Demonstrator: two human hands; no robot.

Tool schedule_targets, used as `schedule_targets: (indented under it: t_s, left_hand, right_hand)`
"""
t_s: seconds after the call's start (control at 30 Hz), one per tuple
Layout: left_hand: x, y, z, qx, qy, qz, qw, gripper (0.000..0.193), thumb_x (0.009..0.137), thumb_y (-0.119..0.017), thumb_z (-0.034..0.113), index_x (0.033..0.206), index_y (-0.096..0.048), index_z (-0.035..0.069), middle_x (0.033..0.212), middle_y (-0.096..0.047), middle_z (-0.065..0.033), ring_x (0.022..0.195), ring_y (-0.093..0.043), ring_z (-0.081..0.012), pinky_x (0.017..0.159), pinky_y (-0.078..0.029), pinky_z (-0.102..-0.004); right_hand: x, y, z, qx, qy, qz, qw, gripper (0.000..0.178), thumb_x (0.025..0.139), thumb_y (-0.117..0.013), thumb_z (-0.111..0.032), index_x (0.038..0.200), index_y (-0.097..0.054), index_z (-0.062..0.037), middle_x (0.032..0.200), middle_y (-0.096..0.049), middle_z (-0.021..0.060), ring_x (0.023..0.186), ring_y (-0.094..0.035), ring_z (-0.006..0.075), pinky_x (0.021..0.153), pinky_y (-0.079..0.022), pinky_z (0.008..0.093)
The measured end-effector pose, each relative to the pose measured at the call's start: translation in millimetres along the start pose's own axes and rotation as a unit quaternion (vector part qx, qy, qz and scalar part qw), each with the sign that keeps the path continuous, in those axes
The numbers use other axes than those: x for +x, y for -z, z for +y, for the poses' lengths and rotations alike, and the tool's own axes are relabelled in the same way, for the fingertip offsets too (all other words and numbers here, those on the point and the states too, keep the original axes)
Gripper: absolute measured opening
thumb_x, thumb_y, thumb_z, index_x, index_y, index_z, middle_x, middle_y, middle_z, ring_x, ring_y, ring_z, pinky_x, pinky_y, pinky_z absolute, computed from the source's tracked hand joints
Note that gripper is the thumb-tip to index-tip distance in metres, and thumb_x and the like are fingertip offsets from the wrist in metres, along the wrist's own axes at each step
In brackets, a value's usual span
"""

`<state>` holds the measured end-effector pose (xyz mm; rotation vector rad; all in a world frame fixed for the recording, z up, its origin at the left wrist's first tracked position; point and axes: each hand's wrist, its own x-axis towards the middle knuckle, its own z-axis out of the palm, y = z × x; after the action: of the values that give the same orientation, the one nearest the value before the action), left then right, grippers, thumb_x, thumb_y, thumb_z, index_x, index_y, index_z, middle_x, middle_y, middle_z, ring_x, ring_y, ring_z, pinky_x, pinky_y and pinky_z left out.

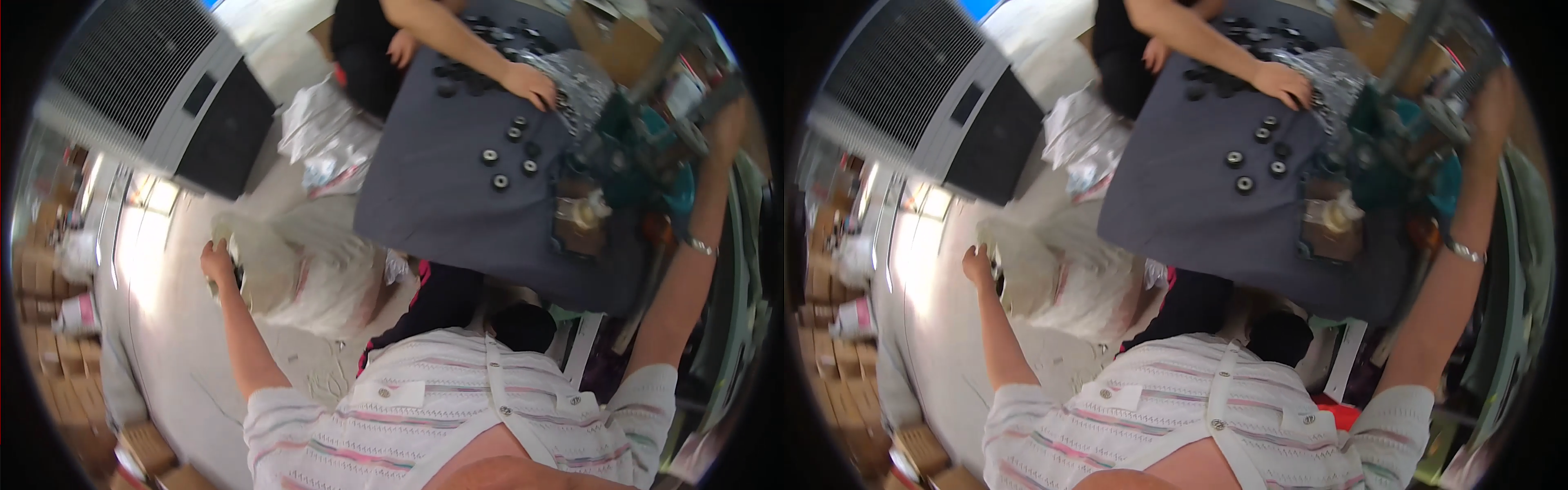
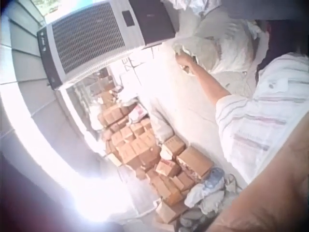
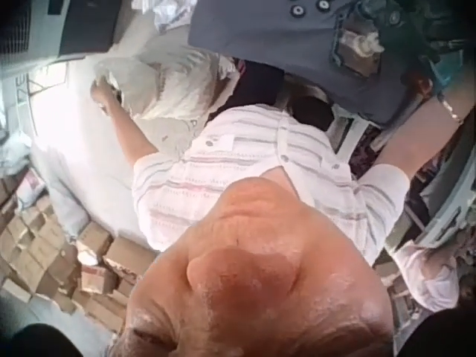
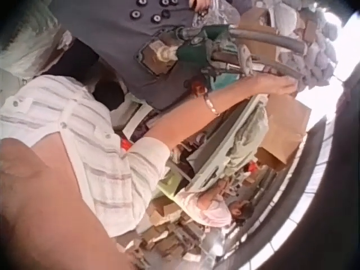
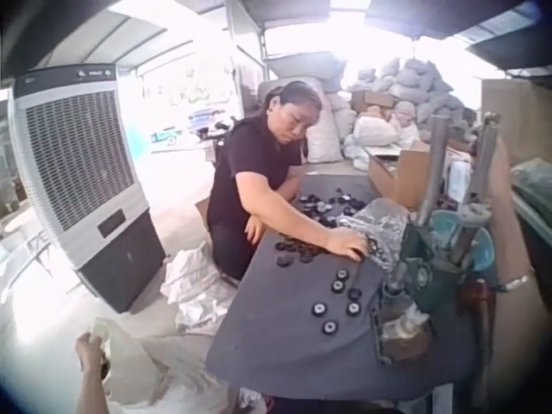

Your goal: The person assembles small plastic components by hand, using a manual press machine to combine plastic rings and rubber seals into finished assemblies.

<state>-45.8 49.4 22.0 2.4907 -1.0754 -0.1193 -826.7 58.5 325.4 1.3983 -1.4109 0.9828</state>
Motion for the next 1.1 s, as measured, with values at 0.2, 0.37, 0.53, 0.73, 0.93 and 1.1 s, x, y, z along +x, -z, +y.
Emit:
schedule_targets:
  t_s: [0.2,0.37,0.53,0.73,0.93,1.1]
  left_hand:
    - [-88.2,-48.7,284.4,-0.383,-0.435,-0.007,0.815,0.031,0.079,-0.068,-0.001,0.110,-0.068,0.003,0.109,-0.066,-0.0114,0.086,-0.067,-0.0211,0.076,-0.054,-0.0309]
    - [-159.3,-101.0,437.2,-0.311,-0.564,-0.108,0.757,0.037,0.073,-0.073,0.015,0.107,-0.068,0.004,0.107,-0.067,-0.0156,0.089,-0.065,-0.0306,0.082,-0.052,-0.0369]
    - [-174.6,-151.2,482.6,-0.242,-0.620,-0.043,0.745,0.047,0.069,-0.077,0.019,0.113,-0.067,0.005,0.109,-0.067,-0.0162,0.096,-0.061,-0.0347,0.087,-0.049,-0.0402]
    - [-190.4,-149.4,491.2,-0.244,-0.610,-0.081,0.749,0.059,0.068,-0.080,0.017,0.123,-0.060,0.007,0.098,-0.068,-0.0147,0.088,-0.063,-0.0316,0.081,-0.050,-0.0408]
    - [-333.6,-61.8,456.4,-0.377,-0.583,-0.335,0.637,0.070,0.067,-0.081,0.009,0.131,-0.054,0.008,0.094,-0.068,-0.0119,0.083,-0.063,-0.0256,0.078,-0.051,-0.0345]
    - [-411.6,-62.1,440.6,-0.410,-0.650,-0.387,0.509,0.082,0.068,-0.083,0.008,0.140,-0.044,0.009,0.096,-0.069,-0.0082,0.081,-0.061,-0.0155,0.076,-0.049,-0.0283]
  right_hand:
    - [5.1,12.2,98.0,0.337,-0.338,0.054,0.877,0.029,0.095,-0.052,-0.023,0.114,-0.059,-0.0028,0.084,-0.062,0.0054,0.071,-0.060,0.0134,0.068,-0.051,0.0241]
    - [-3.5,11.1,96.7,0.268,-0.255,0.029,0.929,0.041,0.085,-0.068,-0.005,0.125,-0.058,-0.0044,0.097,-0.065,0.0055,0.082,-0.062,0.0095,0.067,-0.052,0.0226]
    - [7.7,14.9,53.0,0.519,-0.217,0.001,0.827,0.033,0.102,-0.036,-0.035,0.111,-0.039,-0.0042,0.077,-0.047,0.0063,0.053,-0.035,0.0107,0.045,-0.029,0.0269]
    - [10.6,14.2,56.8,0.413,-0.303,0.099,0.853,0.020,0.099,-0.050,-0.030,0.097,-0.055,-0.0104,0.070,-0.050,-0.0015,0.048,-0.038,0.0043,0.038,-0.029,0.0200]
    - [8.7,8.9,47.7,0.489,-0.296,0.045,0.819,0.019,0.097,-0.053,-0.030,0.097,-0.056,-0.0113,0.070,-0.049,-0.0024,0.049,-0.037,0.0032,0.039,-0.027,0.0183]
    - [6.4,14.3,42.9,0.479,-0.302,0.048,0.823,0.020,0.097,-0.053,-0.029,0.100,-0.057,-0.0095,0.071,-0.050,-0.0001,0.050,-0.039,0.0035,0.040,-0.028,0.0184]
